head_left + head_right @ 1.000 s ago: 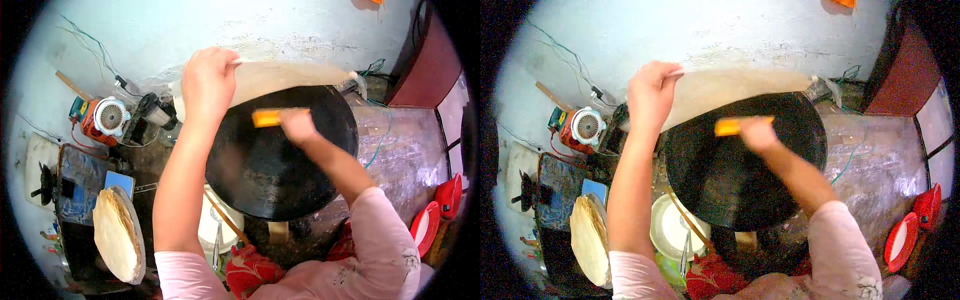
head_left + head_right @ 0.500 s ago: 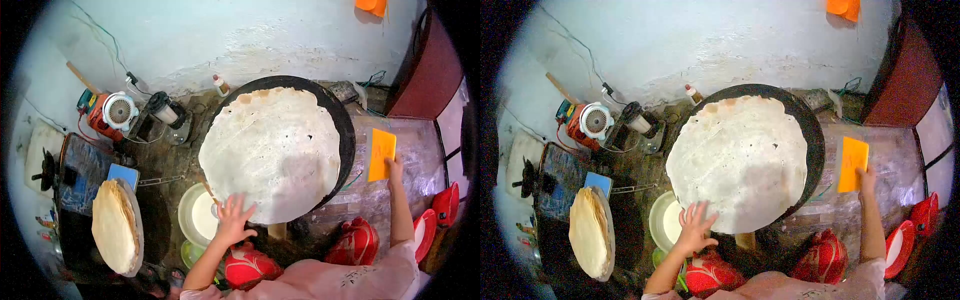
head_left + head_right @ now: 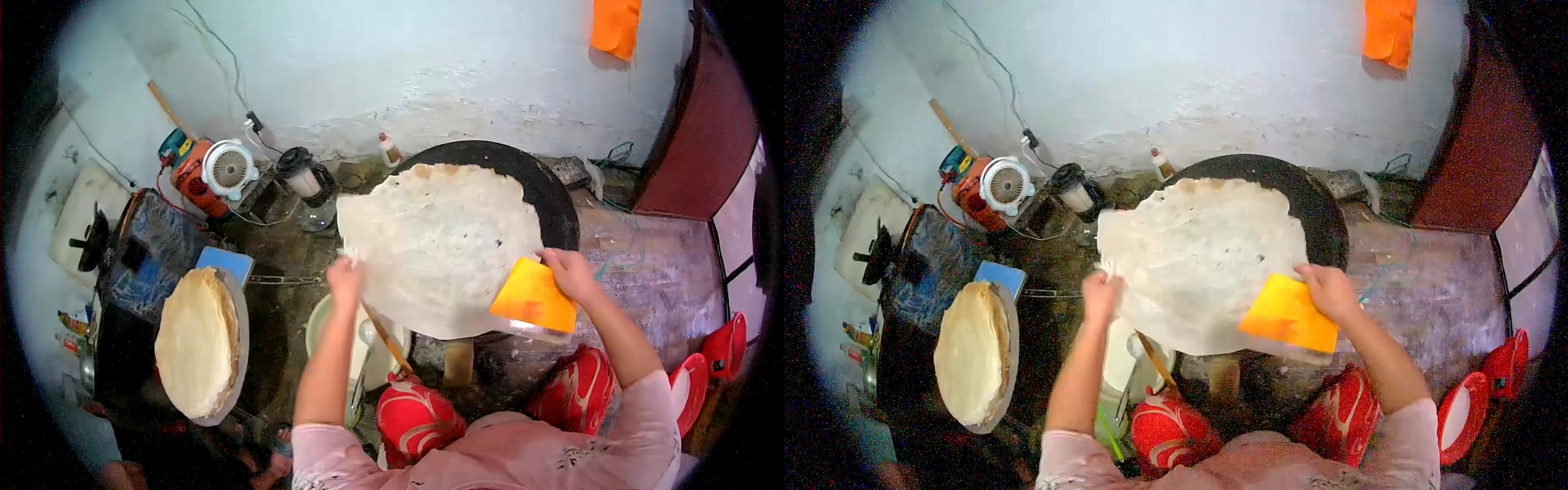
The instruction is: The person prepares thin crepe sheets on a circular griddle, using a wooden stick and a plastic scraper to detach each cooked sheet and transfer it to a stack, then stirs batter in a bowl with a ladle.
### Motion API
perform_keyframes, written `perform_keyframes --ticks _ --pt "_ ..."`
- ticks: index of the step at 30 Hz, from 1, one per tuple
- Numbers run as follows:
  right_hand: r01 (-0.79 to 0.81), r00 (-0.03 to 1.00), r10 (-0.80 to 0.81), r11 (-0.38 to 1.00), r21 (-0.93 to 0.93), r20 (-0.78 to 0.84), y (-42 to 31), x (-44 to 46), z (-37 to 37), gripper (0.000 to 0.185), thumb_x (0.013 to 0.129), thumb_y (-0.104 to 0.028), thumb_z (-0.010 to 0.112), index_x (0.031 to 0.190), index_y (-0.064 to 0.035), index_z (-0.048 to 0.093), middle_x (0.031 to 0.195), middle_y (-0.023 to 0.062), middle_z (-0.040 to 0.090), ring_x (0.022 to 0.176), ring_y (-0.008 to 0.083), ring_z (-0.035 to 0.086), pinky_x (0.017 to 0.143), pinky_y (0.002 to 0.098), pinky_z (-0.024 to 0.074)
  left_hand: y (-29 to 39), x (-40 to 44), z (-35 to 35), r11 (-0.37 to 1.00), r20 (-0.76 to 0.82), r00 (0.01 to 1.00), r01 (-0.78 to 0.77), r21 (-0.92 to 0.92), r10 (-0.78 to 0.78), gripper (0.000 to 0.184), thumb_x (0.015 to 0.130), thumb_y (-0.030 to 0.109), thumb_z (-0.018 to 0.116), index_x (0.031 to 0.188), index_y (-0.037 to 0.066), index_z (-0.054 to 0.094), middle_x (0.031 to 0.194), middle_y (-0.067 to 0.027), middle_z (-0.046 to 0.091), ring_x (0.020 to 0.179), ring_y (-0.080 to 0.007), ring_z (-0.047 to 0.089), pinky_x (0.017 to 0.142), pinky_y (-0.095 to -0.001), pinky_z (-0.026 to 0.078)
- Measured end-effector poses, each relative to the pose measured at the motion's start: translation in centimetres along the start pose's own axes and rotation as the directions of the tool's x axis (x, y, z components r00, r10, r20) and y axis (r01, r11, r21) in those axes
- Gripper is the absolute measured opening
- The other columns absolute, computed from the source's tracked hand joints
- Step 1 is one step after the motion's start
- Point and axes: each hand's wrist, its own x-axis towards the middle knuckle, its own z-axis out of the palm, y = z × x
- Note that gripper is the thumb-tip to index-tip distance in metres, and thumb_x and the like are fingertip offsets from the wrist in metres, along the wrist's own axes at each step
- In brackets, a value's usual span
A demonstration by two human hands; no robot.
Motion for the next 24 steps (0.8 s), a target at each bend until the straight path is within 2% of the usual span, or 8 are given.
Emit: perform_keyframes --ticks 2,5,6,10,12,15,19,24 --pt "0.227 0.973 -0.231 0.967 -0.116 -0.026 -3.0 2.1 1.9 0.035 0.084 -0.029 0.056 0.108 -0.0048 0.06 0.088 0.0185 0.063 0.08 0.0313 0.062 0.072 0.0353 0.0477 3.2 1.0 -3.7 0.958 0.0 0.992 -0.125 -0.259 0.129 0.012 0.074 0.008 0.063 0.08 -0.003 0.062 0.065 -0.001 0.058 0.059 -0.0084 0.051 0.054 -0.0259 0.042" --pt "0.348 0.93 -0.366 0.903 -0.251 -0.03 -8.8 5.8 4.0 0.066 0.074 -0.031 0.066 0.131 -0.0107 0.039 0.099 0.0211 0.061 0.086 0.0348 0.06 0.074 0.0384 0.0476 9.2 -1.6 -10.5 0.928 -0.006 0.957 -0.283 -0.241 0.29 0.016 0.074 0.008 0.064 0.085 -0.004 0.062 0.072 -0.0017 0.058 0.063 -0.008 0.05 0.057 -0.0245 0.041" --pt "0.406 0.897 -0.437 0.876 -0.262 -0.072 -10.5 7.5 4.7 0.084 0.07 -0.029 0.07 0.139 -0.0144 0.024 0.104 0.0232 0.058 0.089 0.0371 0.058 0.076 0.0399 0.0471 10.9 -3.1 -12.9 0.928 -0.028 0.929 -0.37 -0.032 0.37 0.015 0.074 0.005 0.064 0.085 -0.004 0.061 0.076 -0.0027 0.056 0.067 -0.009 0.051 0.06 -0.023 0.041" --pt "0.231 0.948 -0.261 0.958 -0.169 -0.183 -20.5 11.2 5.1 0.105 0.065 -0.023 0.075 0.142 -0.0197 0.003 0.104 0.0221 0.059 0.091 0.0362 0.058 0.079 0.0396 0.0459 10.3 -6.2 -18.7 0.872 -0.054 0.88 -0.475 -0.119 0.472 0.01 0.075 0.002 0.062 0.084 -0.003 0.061 0.078 -0.0016 0.053 0.071 -0.009 0.05 0.063 -0.0223 0.039" --pt "0.374 0.837 -0.403 0.915 -0.152 -0.37 -22.1 14.1 6.6 0.082 0.065 -0.021 0.074 0.135 -0.0189 0.032 0.095 0.0196 0.062 0.084 0.0334 0.059 0.074 0.0374 0.0461 7.0 -5.7 -20.3 0.884 -0.082 0.906 -0.424 -0.199 0.416 0.011 0.075 0.003 0.063 0.084 -0.003 0.062 0.078 -0.0011 0.053 0.072 -0.0088 0.05 0.064 -0.0219 0.04" --pt "0.432 0.9 -0.435 0.897 -0.092 -0.019 -23.7 17.5 7.9 0.022 0.066 -0.019 0.071 0.082 -0.0063 0.064 0.084 0.0138 0.064 0.077 0.0286 0.06 0.069 0.0346 0.0459 1.8 -4.2 -21.8 0.933 -0.081 0.966 -0.257 -0.254 0.244 0.015 0.076 0.01 0.065 0.082 -0.003 0.062 0.08 -0.0012 0.053 0.073 -0.0088 0.05 0.064 -0.0226 0.04" --pt "0.519 0.849 -0.425 0.784 -0.342 0.313 -29.2 17.4 11.0 0.022 0.065 -0.017 0.07 0.081 -0.0055 0.062 0.076 0.0131 0.062 0.074 0.0289 0.059 0.067 0.0366 0.0459 -5.9 0.7 -23.8 0.985 0.027 0.996 0.083 -0.154 -0.08 0.017 0.07 0.014 0.069 0.075 0.0 0.063 0.064 -0.0014 0.056 0.057 -0.0128 0.05 0.054 -0.0285 0.04" --pt "0.681 0.705 -0.689 0.59 -0.433 0.168 -40.6 18.3 14.6 0.01 0.071 -0.008 0.062 0.079 -0.0035 0.06 0.079 0.0125 0.064 0.072 0.0253 0.061 0.067 0.0353 0.0461 -10.3 10.3 -30.2 0.98 -0.245 0.969 0.087 0.18 -0.041 0.02 0.072 0.015 0.066 0.064 -0.001 0.056 0.066 -0.0137 0.062 0.052 -0.0199 0.056 0.053 -0.0336 0.046"
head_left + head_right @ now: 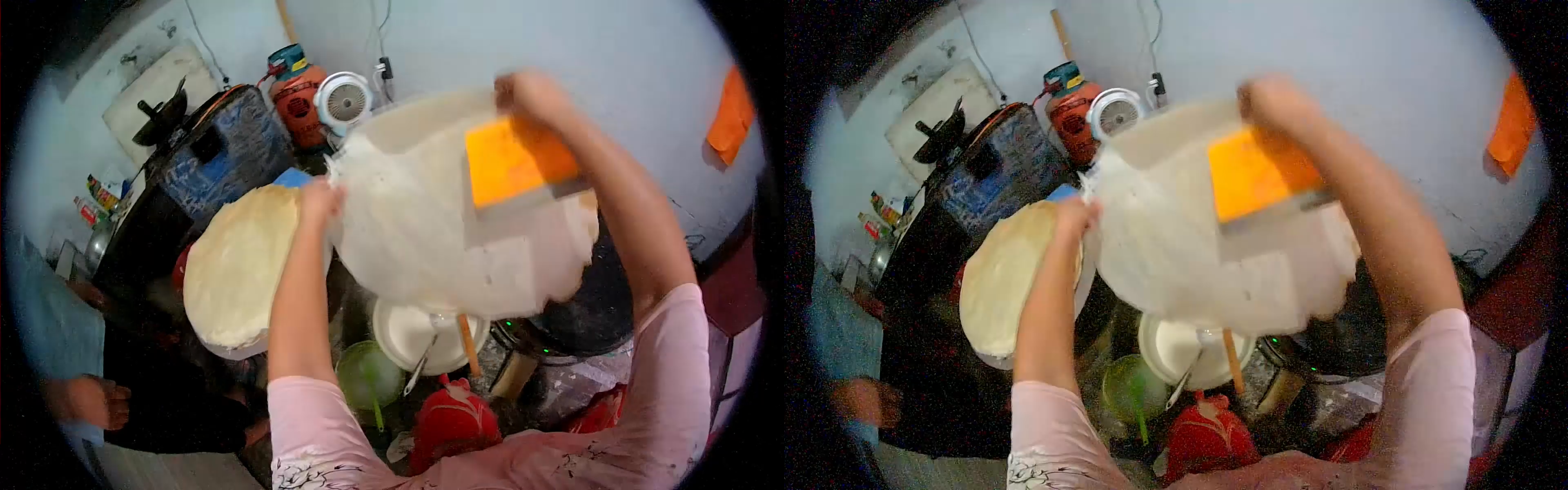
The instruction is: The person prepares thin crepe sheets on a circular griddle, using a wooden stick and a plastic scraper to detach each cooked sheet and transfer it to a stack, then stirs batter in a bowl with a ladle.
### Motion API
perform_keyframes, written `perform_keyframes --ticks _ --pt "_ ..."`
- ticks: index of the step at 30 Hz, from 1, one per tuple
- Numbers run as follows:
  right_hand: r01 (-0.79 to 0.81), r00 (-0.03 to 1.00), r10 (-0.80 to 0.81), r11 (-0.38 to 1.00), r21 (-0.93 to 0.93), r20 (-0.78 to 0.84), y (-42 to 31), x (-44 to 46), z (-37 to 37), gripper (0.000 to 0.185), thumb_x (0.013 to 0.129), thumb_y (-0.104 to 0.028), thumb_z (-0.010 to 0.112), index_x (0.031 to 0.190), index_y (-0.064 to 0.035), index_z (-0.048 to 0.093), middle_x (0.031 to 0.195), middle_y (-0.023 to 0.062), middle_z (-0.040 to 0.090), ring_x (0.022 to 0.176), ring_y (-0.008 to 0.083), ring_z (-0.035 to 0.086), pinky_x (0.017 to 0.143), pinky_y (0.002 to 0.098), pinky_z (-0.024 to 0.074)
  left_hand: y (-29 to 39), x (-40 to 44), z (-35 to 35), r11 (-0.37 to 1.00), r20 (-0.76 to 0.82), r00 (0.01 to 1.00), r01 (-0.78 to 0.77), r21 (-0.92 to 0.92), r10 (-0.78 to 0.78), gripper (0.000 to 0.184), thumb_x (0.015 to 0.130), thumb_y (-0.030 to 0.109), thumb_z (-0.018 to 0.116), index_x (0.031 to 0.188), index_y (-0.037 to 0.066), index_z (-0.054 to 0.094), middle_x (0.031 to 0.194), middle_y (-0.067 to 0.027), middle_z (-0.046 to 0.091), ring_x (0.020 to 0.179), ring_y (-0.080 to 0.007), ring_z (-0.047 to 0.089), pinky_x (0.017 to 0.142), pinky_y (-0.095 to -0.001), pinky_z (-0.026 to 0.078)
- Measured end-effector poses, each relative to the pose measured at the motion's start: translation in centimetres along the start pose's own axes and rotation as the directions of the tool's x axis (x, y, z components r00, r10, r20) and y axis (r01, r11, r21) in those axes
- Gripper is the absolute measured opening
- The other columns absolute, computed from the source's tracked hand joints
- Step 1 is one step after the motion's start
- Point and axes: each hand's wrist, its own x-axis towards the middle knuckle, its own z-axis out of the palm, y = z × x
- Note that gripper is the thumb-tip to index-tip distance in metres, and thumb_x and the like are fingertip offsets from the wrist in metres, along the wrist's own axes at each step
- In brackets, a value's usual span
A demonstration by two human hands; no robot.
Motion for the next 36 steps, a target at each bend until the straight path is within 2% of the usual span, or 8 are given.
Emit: perform_keyframes --ticks 2,9,18,22,25,27,28,36 --pt "0.09 0.978 -0.081 0.995 0.036 -0.191 -4.4 2.3 -4.0 0.011 0.074 -0.009 0.061 0.083 -0.0037 0.061 0.082 0.0111 0.065 0.073 0.0224 0.061 0.065 0.0335 0.0469 3.2 0.0 -7.1 0.876 -0.286 0.955 -0.072 -0.477 -0.077 0.018 0.074 0.016 0.065 0.068 0.001 0.058 0.06 -0.0049 0.058 0.05 -0.0139 0.054 0.051 -0.029 0.045" --pt "0.538 0.762 -0.29 0.78 0.319 -0.579 -17.4 -5.5 -0.6 0.023 0.074 -0.008 0.063 0.097 -0.0091 0.062 0.094 0.0126 0.064 0.082 0.0249 0.061 0.066 0.0317 0.0501 0.6 -17.7 -23.1 0.726 -0.844 0.475 -0.668 -0.161 0.249 0.026 0.081 0.003 0.058 0.106 -0.005 0.057 0.106 -0.0097 0.06 0.094 -0.0168 0.057 0.088 -0.0276 0.041" --pt "0.031 0.931 -0.237 0.808 0.588 0.276 -16.3 -17.7 14.0 0.059 0.075 -0.013 0.066 0.128 -0.0124 0.041 0.114 0.02 0.055 0.098 0.0338 0.057 0.082 0.0372 0.048 -20.9 -26.6 -14.3 0.643 -0.597 0.798 0.499 0.581 -0.08 0.068 0.066 -0.005 0.056 0.13 0.013 0.043 0.133 -0.0197 0.037 0.128 -0.0412 0.023 0.104 -0.0511 0.02" --pt "-0.169 0.977 0.047 0.762 0.624 0.208 -7.4 -25.4 21.0 0.045 0.075 -0.016 0.068 0.116 -0.0054 0.052 0.087 0.0174 0.063 0.078 0.0289 0.061 0.068 0.0362 0.0485 -19.8 -29.7 -9.3 0.739 -0.625 0.747 0.285 0.611 0.228 0.049 0.069 -0.003 0.053 0.117 0.003 0.052 0.124 -0.021 0.045 0.123 -0.0413 0.031 0.099 -0.0493 0.027" --pt "-0.602 0.793 0.367 0.598 0.53 0.486 -2.9 -28.4 22.2 0.039 0.083 -0.033 0.061 0.106 -0.0008 0.057 0.086 0.0126 0.062 0.075 0.0241 0.06 0.068 0.0367 0.048 -14.1 -32.7 -2.2 0.898 -0.303 0.913 -0.129 0.421 0.273 0.034 0.072 0.002 0.053 0.105 0.001 0.057 0.111 -0.0183 0.052 0.107 -0.0379 0.046 0.093 -0.0455 0.036" --pt "-0.905 0.174 0.546 -0.239 0.351 0.82 -2.9 -28.7 21.0 0.053 0.088 -0.049 0.046 0.106 -0.0002 0.056 0.093 0.01 0.061 0.083 0.0219 0.06 0.073 0.0365 0.0481 -13.6 -35.0 5.2 0.982 0.088 0.986 -0.154 0.111 0.145 0.041 0.076 0.009 0.062 0.114 0.001 0.052 0.114 -0.015 0.052 0.099 -0.0278 0.054 0.08 -0.0405 0.047" --pt "-0.864 0.182 0.436 -0.357 0.355 0.882 -3.9 -28.8 20.1 0.063 0.089 -0.057 0.035 0.112 0.0 0.052 0.104 0.011 0.059 0.093 0.0236 0.058 0.079 0.0393 0.0469 -9.1 -35.6 5.8 0.945 0.485 0.872 0.211 -0.25 -0.066 0.047 0.079 0.01 0.063 0.122 0.002 0.047 0.119 -0.012 0.05 0.095 -0.0174 0.056 0.078 -0.0331 0.048" --pt "-0.663 0.662 0.01 -0.459 0.592 0.749 -13.0 -28.2 21.0 0.047 0.092 -0.029 0.046 0.129 -0.0026 0.035 0.123 0.0127 0.049 0.111 0.0214 0.05 0.093 0.0352 0.0421 -0.9 -33.5 12.6 0.261 0.258 0.912 0.346 -0.901 -0.32 0.021 0.084 0.012 0.059 0.103 0.002 0.053 0.087 -0.0044 0.059 0.063 -0.0088 0.05 0.056 -0.0228 0.04"
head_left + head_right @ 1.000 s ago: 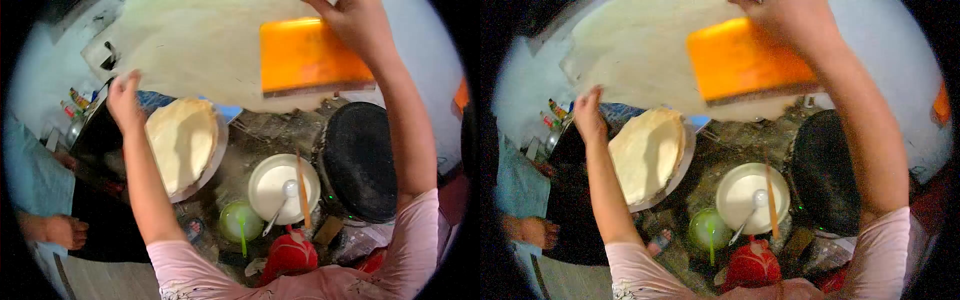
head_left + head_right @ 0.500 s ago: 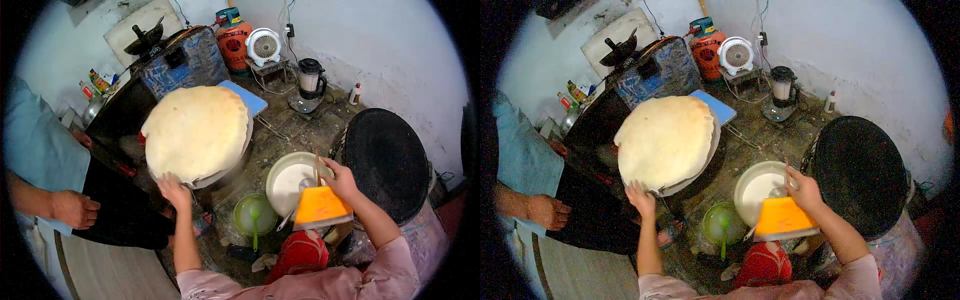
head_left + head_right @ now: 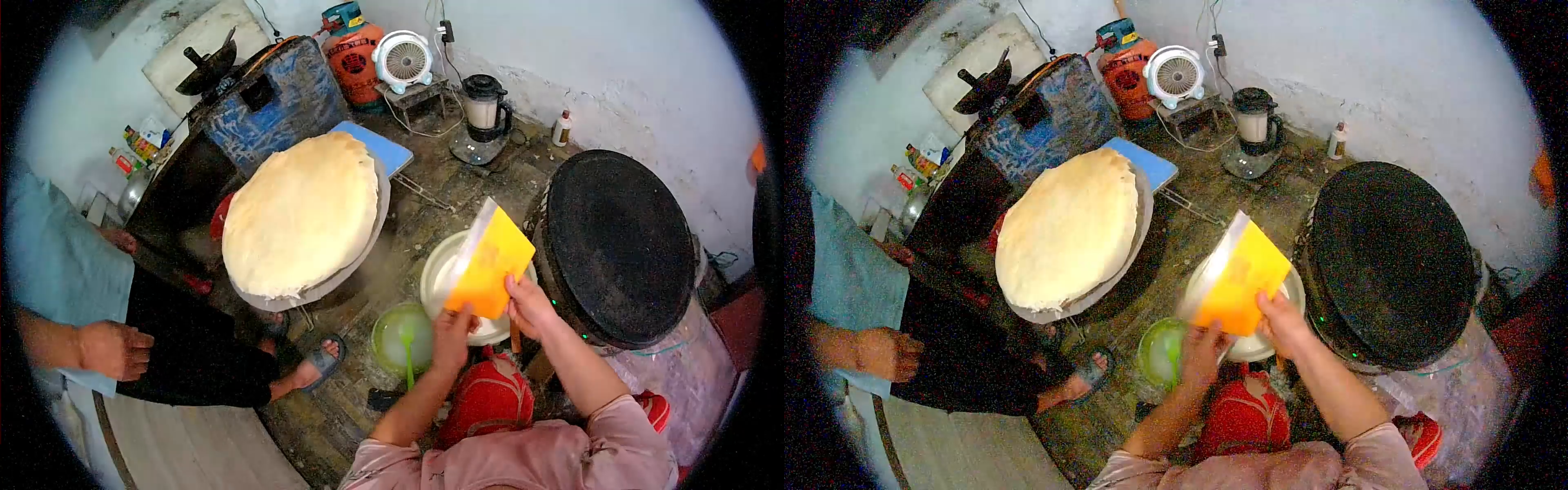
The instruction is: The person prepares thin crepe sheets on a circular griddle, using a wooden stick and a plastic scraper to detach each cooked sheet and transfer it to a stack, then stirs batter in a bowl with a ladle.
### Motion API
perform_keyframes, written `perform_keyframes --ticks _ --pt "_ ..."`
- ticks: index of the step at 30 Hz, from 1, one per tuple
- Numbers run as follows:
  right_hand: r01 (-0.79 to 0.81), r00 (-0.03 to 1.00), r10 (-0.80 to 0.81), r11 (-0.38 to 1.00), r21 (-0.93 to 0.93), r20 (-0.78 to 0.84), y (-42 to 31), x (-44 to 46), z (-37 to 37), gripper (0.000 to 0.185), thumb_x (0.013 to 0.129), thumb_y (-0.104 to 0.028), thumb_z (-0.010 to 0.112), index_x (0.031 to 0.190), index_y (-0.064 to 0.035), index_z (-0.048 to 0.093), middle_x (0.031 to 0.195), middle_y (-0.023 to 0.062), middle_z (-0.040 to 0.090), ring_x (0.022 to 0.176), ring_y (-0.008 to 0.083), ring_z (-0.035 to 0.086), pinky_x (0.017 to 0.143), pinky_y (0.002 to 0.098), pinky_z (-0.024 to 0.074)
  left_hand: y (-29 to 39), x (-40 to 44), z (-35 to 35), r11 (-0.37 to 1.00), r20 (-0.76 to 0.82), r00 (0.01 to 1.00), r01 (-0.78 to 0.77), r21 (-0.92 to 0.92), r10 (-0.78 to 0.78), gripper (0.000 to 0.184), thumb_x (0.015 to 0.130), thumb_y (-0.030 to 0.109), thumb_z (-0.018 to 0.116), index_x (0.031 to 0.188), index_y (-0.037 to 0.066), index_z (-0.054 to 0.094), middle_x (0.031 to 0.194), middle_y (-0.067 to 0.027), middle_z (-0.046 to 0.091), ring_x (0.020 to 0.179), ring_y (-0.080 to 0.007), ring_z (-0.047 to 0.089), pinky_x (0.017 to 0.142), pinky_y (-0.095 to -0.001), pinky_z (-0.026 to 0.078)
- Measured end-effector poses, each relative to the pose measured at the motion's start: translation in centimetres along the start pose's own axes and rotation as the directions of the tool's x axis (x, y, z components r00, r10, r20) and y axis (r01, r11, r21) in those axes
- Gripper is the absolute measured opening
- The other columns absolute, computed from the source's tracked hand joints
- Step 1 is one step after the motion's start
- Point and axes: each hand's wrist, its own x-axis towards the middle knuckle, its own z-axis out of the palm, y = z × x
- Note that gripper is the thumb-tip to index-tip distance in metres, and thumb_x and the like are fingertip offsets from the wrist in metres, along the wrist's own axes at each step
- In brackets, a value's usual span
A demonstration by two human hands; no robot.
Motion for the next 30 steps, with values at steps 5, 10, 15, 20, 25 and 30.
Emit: perform_keyframes --ticks 5,10,15,20,25,30 --pt "-0.046 0.993 0.087 0.899 -0.436 0.074 0.1 -2.0 -1.1 0.051 0.09 -0.025 0.052 0.131 -0.0011 0.033 0.114 0.0115 0.054 0.093 0.0178 0.057 0.078 0.0291 0.0462 10.5 8.3 -7.2 0.955 -0.287 0.914 -0.295 0.019 0.287 0.008 0.089 0.014 0.049 0.085 0.007 0.051 0.065 0.0019 0.045 0.053 -0.0084 0.04 0.045 -0.0214 0.033" --pt "-0.261 0.963 0.264 0.847 -0.464 -0.059 3.5 -3.0 -7.6 0.045 0.088 -0.021 0.056 0.125 -0.0001 0.041 0.096 0.0099 0.062 0.083 0.0165 0.061 0.07 0.0265 0.0492 19.8 15.2 -18.7 0.895 -0.517 0.825 -0.386 -0.223 0.227 0.015 0.093 0.01 0.043 0.089 -0.003 0.047 0.071 -0.0057 0.047 0.048 -0.0103 0.037 0.041 -0.0201 0.031" --pt "-0.396 0.918 0.367 0.817 -0.42 -0.152 5.7 -4.5 -11.0 0.029 0.089 -0.015 0.054 0.113 -0.0001 0.049 0.09 0.0107 0.062 0.074 0.0154 0.06 0.064 0.0271 0.0502 19.7 12.1 -17.8 -0.208 -0.19 0.555 0.574 0.792 0.81 0.043 0.089 0.035 0.048 0.087 -0.006 0.058 0.088 -0.0159 0.055 0.078 -0.0227 0.051 0.062 -0.0382 0.045" --pt "-0.486 0.869 0.383 0.778 -0.398 -0.312 8.5 -6.3 -13.3 0.022 0.088 -0.013 0.055 0.106 -0.0008 0.053 0.086 0.0105 0.063 0.07 0.0149 0.06 0.062 0.028 0.0512 18.0 12.9 -19.8 -0.169 -0.468 0.661 0.665 0.728 0.586 0.081 0.087 0.058 0.024 0.135 -0.007 0.023 0.14 -0.0286 0.02 0.132 -0.0393 0.015 0.106 -0.0495 0.008" --pt "-0.529 0.84 0.435 0.787 -0.316 -0.323 9.0 -6.7 -13.8 0.017 0.087 -0.013 0.056 0.1 -0.0015 0.056 0.081 0.0072 0.063 0.064 0.0121 0.057 0.056 0.0272 0.0501 22.1 14.3 -24.5 -0.231 -0.489 0.751 0.623 0.747 0.445 0.082 0.085 0.059 0.028 0.135 -0.006 0.024 0.141 -0.0239 0.021 0.133 -0.0369 0.015 0.106 -0.0537 0.006" --pt "-0.422 0.898 0.249 0.72 -0.551 -0.362 13.0 -4.7 -18.3 0.033 0.084 -0.02 0.06 0.11 -0.0007 0.053 0.09 0.0102 0.063 0.078 0.0201 0.061 0.07 0.0307 0.0502 22.5 12.9 -23.0 -0.24 -0.471 0.666 0.691 0.682 0.579 0.072 0.086 0.052 0.035 0.135 -0.001 0.029 0.142 -0.0182 0.023 0.132 -0.0367 0.018 0.101 -0.0605 0.012"
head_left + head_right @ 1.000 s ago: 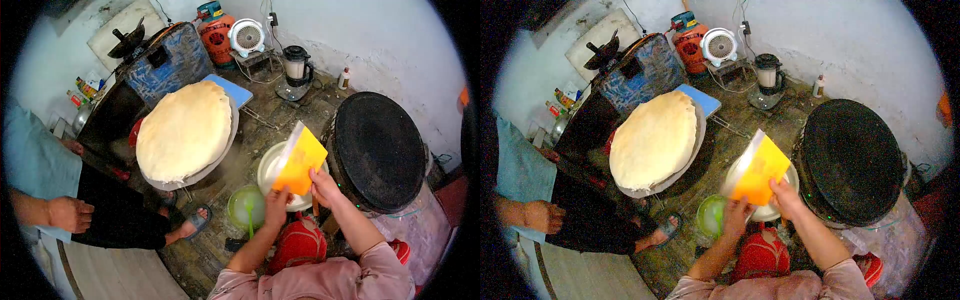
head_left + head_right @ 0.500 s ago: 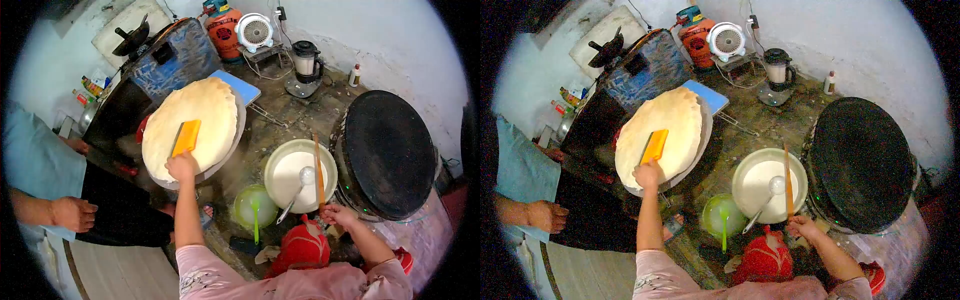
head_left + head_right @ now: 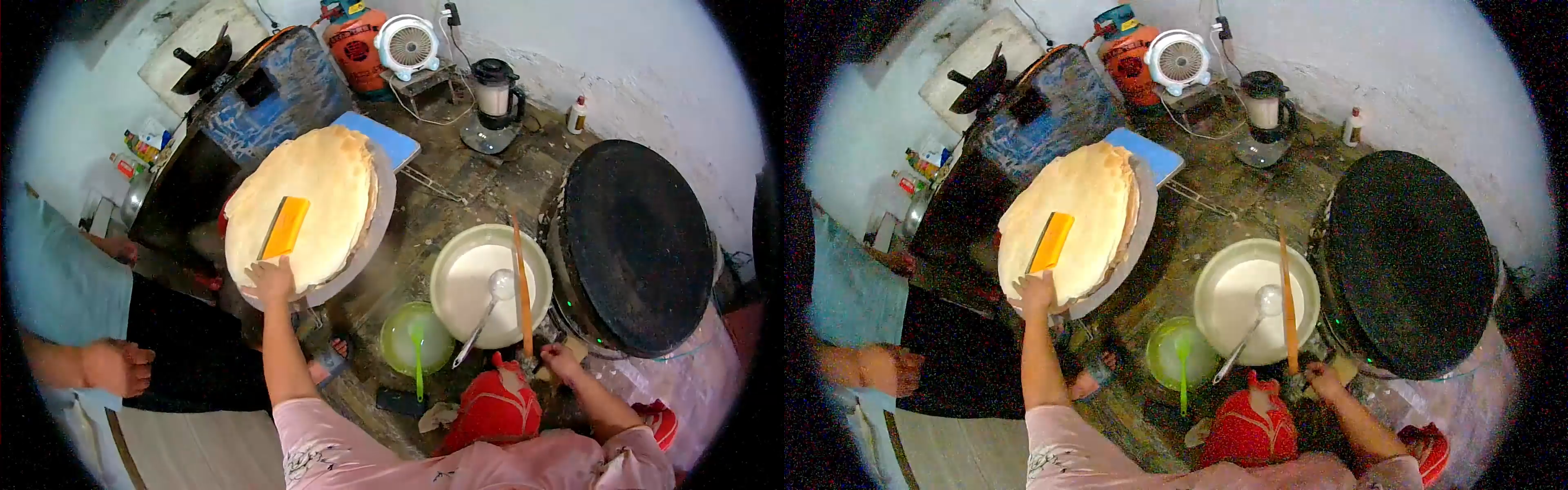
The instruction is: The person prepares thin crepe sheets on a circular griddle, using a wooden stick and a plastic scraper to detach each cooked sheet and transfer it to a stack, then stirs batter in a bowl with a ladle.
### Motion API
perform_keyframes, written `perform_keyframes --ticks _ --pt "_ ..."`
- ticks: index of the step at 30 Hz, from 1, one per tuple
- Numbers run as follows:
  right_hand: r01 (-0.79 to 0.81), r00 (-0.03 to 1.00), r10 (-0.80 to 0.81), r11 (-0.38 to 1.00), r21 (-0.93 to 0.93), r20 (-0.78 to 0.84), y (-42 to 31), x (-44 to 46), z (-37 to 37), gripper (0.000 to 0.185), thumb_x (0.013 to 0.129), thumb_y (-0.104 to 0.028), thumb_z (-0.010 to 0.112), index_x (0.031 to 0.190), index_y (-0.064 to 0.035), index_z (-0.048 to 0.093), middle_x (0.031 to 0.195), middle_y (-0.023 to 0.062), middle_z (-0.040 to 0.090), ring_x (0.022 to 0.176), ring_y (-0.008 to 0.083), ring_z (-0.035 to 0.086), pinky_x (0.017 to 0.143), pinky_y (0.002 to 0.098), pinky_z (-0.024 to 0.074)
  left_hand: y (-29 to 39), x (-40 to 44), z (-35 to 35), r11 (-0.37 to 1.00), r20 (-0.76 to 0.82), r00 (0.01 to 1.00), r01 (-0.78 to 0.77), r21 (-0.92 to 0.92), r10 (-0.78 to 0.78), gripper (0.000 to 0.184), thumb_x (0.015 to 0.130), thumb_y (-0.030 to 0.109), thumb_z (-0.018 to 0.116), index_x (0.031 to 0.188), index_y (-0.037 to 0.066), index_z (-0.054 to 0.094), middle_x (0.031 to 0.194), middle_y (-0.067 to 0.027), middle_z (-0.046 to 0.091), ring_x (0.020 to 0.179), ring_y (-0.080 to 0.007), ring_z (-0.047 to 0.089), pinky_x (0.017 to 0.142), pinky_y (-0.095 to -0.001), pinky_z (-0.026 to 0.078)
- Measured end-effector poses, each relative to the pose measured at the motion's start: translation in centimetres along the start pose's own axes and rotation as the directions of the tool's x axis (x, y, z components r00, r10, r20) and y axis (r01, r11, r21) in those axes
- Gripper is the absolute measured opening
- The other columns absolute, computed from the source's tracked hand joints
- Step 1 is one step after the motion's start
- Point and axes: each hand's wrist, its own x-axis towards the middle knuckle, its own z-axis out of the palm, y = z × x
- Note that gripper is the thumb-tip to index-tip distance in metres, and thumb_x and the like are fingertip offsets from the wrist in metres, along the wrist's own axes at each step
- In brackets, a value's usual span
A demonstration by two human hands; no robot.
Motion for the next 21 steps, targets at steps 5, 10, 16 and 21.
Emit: perform_keyframes --ticks 5,10,16,21 --pt "0.079 0.971 -0.148 0.939 -0.336 -0.187 -0.1 2.8 1.7 0.084 0.067 -0.045 0.074 0.122 0.0067 0.038 0.121 0.0227 0.045 0.11 0.0294 0.046 0.093 0.0346 0.0394 1.1 -10.5 2.9 0.685 -0.588 0.615 -0.716 -0.136 0.526 0.04 0.078 0.016 0.056 0.114 -0.001 0.051 0.123 -0.023 0.043 0.117 -0.0434 0.035 0.095 -0.0533 0.03" --pt "0.099 0.992 -0.096 0.994 0.035 -0.086 2.6 6.8 3.2 0.053 0.076 -0.037 0.068 0.109 0.0005 0.049 0.084 0.0108 0.058 0.073 0.0208 0.057 0.065 0.0356 0.0475 1.6 -26.2 8.1 0.377 -0.326 0.506 -0.842 -0.386 0.799 0.035 0.077 0.013 0.058 0.111 0.003 0.055 0.124 -0.0205 0.043 0.118 -0.0429 0.035 0.095 -0.0528 0.031" --pt "0.44 0.792 -0.574 0.774 -0.456 -0.209 -8.3 -3.4 -1.6 0.033 0.088 -0.017 0.048 0.12 -0.0144 0.047 0.082 0.0221 0.06 0.071 0.0364 0.059 0.062 0.0449 0.0469 -0.6 -34.9 14.2 0.326 0.083 0.705 -0.217 -0.92 0.705 0.025 0.078 0.007 0.061 0.102 -0.001 0.061 0.119 -0.0216 0.049 0.106 -0.0367 0.049 0.087 -0.0437 0.042" --pt "0.148 0.361 -0.726 0.664 -0.733 -0.585 -10.8 -8.2 -13.9 0.039 0.086 -0.011 0.048 0.124 -0.0148 0.044 0.091 0.0202 0.061 0.081 0.0388 0.059 0.068 0.0451 0.048 -2.8 -35.7 20.0 0.221 0.203 0.708 0.067 -0.973 0.677 0.024 0.08 0.004 0.058 0.102 -0.003 0.06 0.112 -0.0218 0.054 0.102 -0.0345 0.053 0.084 -0.0379 0.045"
